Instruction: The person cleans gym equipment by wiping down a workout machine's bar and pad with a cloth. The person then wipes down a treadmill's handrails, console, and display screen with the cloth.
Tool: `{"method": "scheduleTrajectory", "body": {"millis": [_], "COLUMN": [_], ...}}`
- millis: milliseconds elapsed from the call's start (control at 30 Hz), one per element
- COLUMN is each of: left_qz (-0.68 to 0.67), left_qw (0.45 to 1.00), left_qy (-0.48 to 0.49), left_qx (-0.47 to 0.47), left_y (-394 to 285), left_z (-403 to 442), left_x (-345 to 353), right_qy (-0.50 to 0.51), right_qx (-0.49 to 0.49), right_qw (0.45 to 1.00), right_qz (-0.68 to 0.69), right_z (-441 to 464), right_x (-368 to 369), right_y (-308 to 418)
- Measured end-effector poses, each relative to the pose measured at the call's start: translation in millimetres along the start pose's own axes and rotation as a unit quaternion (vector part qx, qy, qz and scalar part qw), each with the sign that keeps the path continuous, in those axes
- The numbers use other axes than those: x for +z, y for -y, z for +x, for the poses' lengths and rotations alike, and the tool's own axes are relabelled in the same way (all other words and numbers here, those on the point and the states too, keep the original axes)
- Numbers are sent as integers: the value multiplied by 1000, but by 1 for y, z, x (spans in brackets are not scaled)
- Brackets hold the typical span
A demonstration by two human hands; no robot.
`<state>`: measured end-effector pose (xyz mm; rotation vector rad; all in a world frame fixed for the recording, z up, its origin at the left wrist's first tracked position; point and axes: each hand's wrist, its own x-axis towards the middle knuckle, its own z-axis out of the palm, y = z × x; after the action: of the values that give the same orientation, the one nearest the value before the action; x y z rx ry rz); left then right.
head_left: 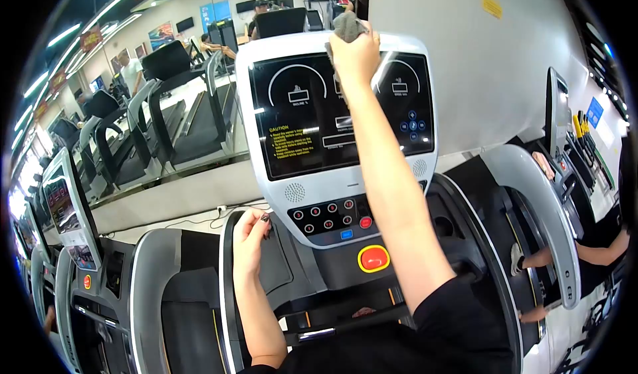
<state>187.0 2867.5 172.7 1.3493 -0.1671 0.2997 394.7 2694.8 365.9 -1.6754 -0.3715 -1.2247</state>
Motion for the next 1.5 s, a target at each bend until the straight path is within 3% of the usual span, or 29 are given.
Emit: {"method": "scheduleTrajectory", "body": {"millis": [33,100,167,233,267,367,433,500,533,567,633,700,733,767,800,833,867,900,967,1067,1100,1167,1200,1267,1333,1367,1433,1467,1500], "left_qz": [-27,-37,59,58,52,-12,-27,-85,-44,-4,148,87,91,85,17,31,-14,-14,56,16,-29,62,80,2,-122,-176,-145,-143,-128], "left_qw": [999,998,980,984,988,998,992,995,998,999,958,945,956,967,979,981,992,991,987,990,992,972,960,942,919,928,961,969,977], "left_qy": [28,55,185,163,139,-30,-114,-56,-35,-12,172,312,278,238,171,72,44,-37,-104,-68,46,176,229,320,331,284,166,110,83], "left_qx": [7,-21,-47,-41,-37,-59,-49,-21,-35,-47,-173,-47,-28,-17,-112,-177,-120,-130,-106,-120,-117,-140,-139,-100,-173,-167,-170,-168,-147], "left_y": [-4,-7,0,17,24,14,13,25,37,49,44,68,67,66,59,52,56,42,36,28,39,53,65,69,69,61,65,58,54], "left_z": [3,9,21,23,18,-11,-17,2,15,25,27,19,17,8,0,-8,-18,-33,-58,-31,-15,3,3,5,-5,-11,-22,-26,-29], "left_x": [5,33,67,50,36,-53,-92,-77,-47,-1,80,109,96,80,48,9,-37,-73,-143,-93,-60,26,65,107,93,71,8,-14,-33], "right_qy": [10,192,241,228,236,132,-115,28,69,175,208,267,273,289,217,255,75,-78,-253,1,54,259,232,351,307,329,40,-46,-142], "right_qx": [40,-180,-520,-554,-459,26,37,111,-128,-187,-552,-645,-581,-469,-420,-128,-18,205,125,108,5,-336,-500,-467,-448,-327,51,173,236], "right_qw": [999,952,791,796,805,983,983,992,977,945,759,715,708,769,839,923,959,975,949,994,990,860,766,795,795,828,979,984,961], "right_qz": [35,-154,-216,-86,-293,-127,-136,-58,-156,-205,-275,-35,-293,-325,-269,-257,-272,23,-140,-15,-132,-284,-330,-161,-271,-315,-194,6,-14], "right_z": [-5,-52,-113,-104,-78,15,42,6,-19,-52,-131,-139,-108,-73,-34,12,36,44,62,14,-17,-91,-134,-163,-118,-71,0,20,33], "right_x": [7,48,75,68,55,-10,-25,-26,1,24,51,39,15,13,-17,-33,-75,-114,-162,-109,-77,-16,-8,5,-17,-30,-81,-118,-141], "right_y": [11,43,63,52,37,-22,-88,3,7,19,32,25,29,4,-16,-72,-76,-50,-118,-38,-26,-5,16,2,-23,-45,-77,-69,-80]}}
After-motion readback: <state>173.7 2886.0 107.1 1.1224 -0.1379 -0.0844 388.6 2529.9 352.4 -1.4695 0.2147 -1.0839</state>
